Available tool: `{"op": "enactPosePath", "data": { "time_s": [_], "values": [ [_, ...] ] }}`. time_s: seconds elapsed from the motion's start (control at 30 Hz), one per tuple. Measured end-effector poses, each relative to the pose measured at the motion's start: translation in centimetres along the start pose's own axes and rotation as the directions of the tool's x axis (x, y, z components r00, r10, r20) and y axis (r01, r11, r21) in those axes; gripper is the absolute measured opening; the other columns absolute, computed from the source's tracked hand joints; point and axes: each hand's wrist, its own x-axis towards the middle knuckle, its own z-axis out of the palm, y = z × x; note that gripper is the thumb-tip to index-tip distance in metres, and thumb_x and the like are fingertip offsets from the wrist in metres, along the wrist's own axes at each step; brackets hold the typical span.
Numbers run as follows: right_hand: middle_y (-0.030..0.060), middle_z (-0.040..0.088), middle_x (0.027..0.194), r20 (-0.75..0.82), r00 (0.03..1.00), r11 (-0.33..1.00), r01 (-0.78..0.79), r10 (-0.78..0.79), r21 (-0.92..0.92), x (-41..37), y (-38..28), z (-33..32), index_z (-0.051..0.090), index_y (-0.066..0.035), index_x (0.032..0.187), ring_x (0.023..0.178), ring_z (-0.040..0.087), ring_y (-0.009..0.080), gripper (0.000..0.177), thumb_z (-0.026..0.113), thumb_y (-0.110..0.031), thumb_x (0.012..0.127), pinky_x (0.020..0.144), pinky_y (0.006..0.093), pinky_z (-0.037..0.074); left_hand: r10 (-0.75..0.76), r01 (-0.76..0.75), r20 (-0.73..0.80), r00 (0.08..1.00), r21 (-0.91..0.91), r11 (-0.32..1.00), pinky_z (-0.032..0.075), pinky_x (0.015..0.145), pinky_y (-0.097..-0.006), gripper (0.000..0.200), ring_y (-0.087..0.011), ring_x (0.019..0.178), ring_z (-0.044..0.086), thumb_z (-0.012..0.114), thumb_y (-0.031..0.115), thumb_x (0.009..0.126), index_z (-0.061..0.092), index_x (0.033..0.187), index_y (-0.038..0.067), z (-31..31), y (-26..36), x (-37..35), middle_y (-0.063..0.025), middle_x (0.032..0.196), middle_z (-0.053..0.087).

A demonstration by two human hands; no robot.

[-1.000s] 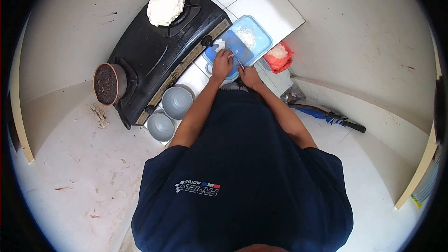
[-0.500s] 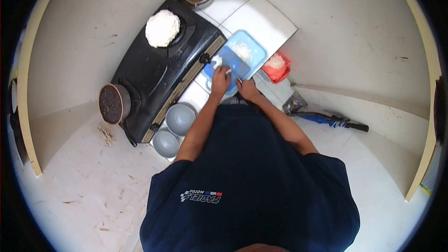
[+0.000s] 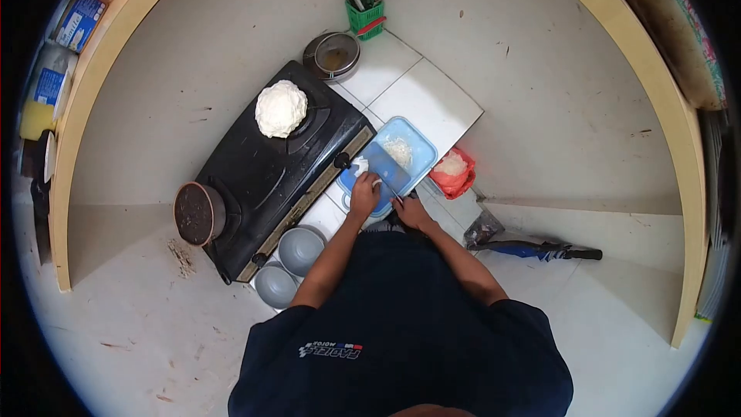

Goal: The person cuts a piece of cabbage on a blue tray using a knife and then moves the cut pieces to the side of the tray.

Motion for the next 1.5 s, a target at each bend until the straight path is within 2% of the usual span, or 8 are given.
{"op": "enactPosePath", "data": {
  "time_s": [0.33,0.4,0.77,0.93,1.0,1.07,1.3,1.5],
  "values": [
    [0.0356,0.066,0.080,-0.074,0.993,0.995,0.094,-0.095,-0.024,0.3,0.8,0.5,0.062,0.010,0.094,0.080,0.067,0.0529,0.053,0.048,-0.040,0.105,0.080,0.0602,0.052,-0.008,0.008,-0.050,0.999,-0.012,1.000,0.050,0.085,-0.0480,0.014,-0.0429,0.094,0.062,0.066,-0.002,0.084,0.066,0.098,-0.002,0.6,-0.5,0.0,-0.0213,0.096,0.063],
    [0.0346,0.067,0.079,-0.072,0.994,0.996,0.082,-0.085,-0.037,0.3,0.9,0.4,0.062,0.010,0.094,0.078,0.067,0.0524,0.052,0.047,-0.039,0.105,0.079,0.0593,0.052,0.011,-0.010,-0.060,0.998,0.014,1.000,0.054,0.069,-0.0418,0.013,-0.0349,0.079,0.066,0.068,-0.001,0.086,0.066,0.098,-0.002,0.7,-0.8,0.0,-0.0172,0.093,0.064],
    [0.0347,0.064,0.075,-0.156,0.953,0.966,0.256,-0.258,-0.034,0.7,3.2,2.6,0.060,0.009,0.090,0.074,0.066,0.0523,0.051,0.050,-0.039,0.105,0.071,0.0599,0.052,0.028,-0.026,-0.060,0.998,0.036,0.999,0.055,0.068,-0.0400,0.015,-0.0321,0.076,0.067,0.070,0.000,0.084,0.068,0.099,0.000,0.8,-0.9,0.1,-0.0157,0.093,0.065],
    [0.0355,0.064,0.076,-0.099,0.977,0.982,0.185,-0.187,-0.034,0.8,1.6,2.2,0.060,0.010,0.091,0.075,0.066,0.0531,0.049,0.052,-0.036,0.104,0.072,0.0602,0.052,0.034,-0.032,-0.083,0.996,0.031,0.999,0.054,0.067,-0.0401,0.014,-0.0318,0.074,0.066,0.071,0.000,0.084,0.068,0.098,0.000,0.5,-0.2,-0.1,-0.0160,0.091,0.065],
    [0.0357,0.064,0.077,-0.093,0.976,0.980,0.192,-0.195,-0.045,1.1,1.0,2.0,0.060,0.010,0.092,0.075,0.066,0.0534,0.048,0.053,-0.036,0.104,0.072,0.0602,0.052,-0.088,0.086,-0.027,0.996,-0.054,0.995,0.051,0.081,-0.0466,0.015,-0.0410,0.091,0.063,0.068,-0.002,0.082,0.068,0.097,-0.002,0.5,0.1,0.0,-0.0201,0.095,0.065],
    [0.0363,0.064,0.078,-0.108,0.988,0.994,0.112,-0.111,0.005,1.2,0.3,2.0,0.060,0.011,0.092,0.076,0.066,0.0538,0.048,0.053,-0.034,0.104,0.072,0.0603,0.052,-0.067,0.065,-0.036,0.997,-0.049,0.997,0.051,0.081,-0.0467,0.015,-0.0413,0.091,0.063,0.068,-0.002,0.082,0.068,0.097,-0.002,0.6,-0.2,0.0,-0.0202,0.095,0.065],
    [0.0376,0.065,0.082,-0.091,0.979,0.980,0.187,-0.181,0.063,0.5,1.6,2.0,0.062,0.011,0.093,0.081,0.065,0.0549,0.050,0.051,-0.037,0.105,0.076,0.0602,0.052,-0.024,0.021,-0.064,0.998,-0.052,0.998,0.051,0.082,-0.0475,0.016,-0.0421,0.092,0.063,0.068,-0.002,0.081,0.067,0.097,-0.002,0.6,-0.2,0.0,-0.0202,0.095,0.065],
    [0.0342,0.065,0.084,-0.058,0.994,0.991,0.101,-0.096,0.091,2.0,0.2,1.6,0.064,0.008,0.092,0.084,0.064,0.0526,0.044,0.050,-0.032,0.105,0.083,0.0579,0.048,-0.023,0.020,-0.060,0.998,-0.039,0.999,0.051,0.083,-0.0467,0.015,-0.0413,0.094,0.064,0.066,-0.002,0.082,0.068,0.097,-0.002,0.8,-0.6,0.0,-0.0200,0.096,0.065]
  ]
}}
